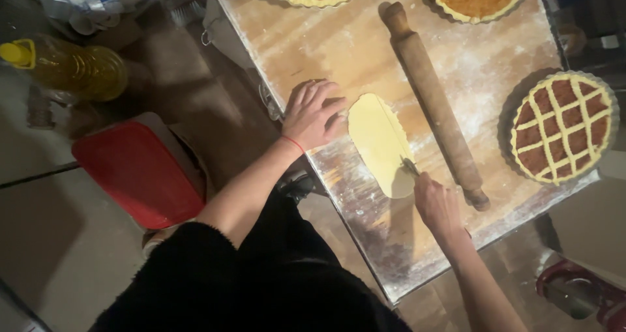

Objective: Decorating pies with dough strips to create a lattice pattern.

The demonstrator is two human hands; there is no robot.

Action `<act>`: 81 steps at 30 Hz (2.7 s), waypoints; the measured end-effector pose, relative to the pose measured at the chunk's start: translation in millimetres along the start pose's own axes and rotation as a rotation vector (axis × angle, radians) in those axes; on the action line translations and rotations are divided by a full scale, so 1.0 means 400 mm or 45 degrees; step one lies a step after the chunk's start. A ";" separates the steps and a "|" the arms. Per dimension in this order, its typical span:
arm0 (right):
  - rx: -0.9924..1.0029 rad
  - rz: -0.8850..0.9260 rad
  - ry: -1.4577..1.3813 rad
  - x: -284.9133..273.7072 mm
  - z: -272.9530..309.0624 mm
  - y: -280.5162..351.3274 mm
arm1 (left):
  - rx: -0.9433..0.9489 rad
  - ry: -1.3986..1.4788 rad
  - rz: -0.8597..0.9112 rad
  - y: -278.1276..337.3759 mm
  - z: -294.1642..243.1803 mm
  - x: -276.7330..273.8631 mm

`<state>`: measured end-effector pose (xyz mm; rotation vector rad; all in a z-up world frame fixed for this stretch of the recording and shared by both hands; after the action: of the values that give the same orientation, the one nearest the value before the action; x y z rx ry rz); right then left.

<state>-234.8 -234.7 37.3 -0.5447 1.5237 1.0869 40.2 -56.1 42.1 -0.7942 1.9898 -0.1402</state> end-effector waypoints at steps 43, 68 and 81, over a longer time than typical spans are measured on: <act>0.003 -0.071 0.090 -0.089 0.005 -0.062 | 0.010 0.071 0.011 0.010 0.006 0.017; 0.076 0.005 0.055 0.043 -0.037 0.032 | 0.097 0.041 -0.005 0.007 -0.002 0.004; 0.032 0.055 0.069 0.021 0.016 -0.014 | 0.077 0.049 0.022 0.010 0.000 0.015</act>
<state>-229.1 -229.8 28.0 -0.5295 1.6007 1.0924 36.4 -56.5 36.2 -0.7407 2.0186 -0.2065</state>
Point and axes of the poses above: each hand's wrist, its own y-axis away from the middle knuckle, its own x-axis out of the palm, z = x × y, the point moved 8 cm from there along -y, towards the middle knuckle, and after that the axes turned 5 degrees about z, right-handed, at the moved point
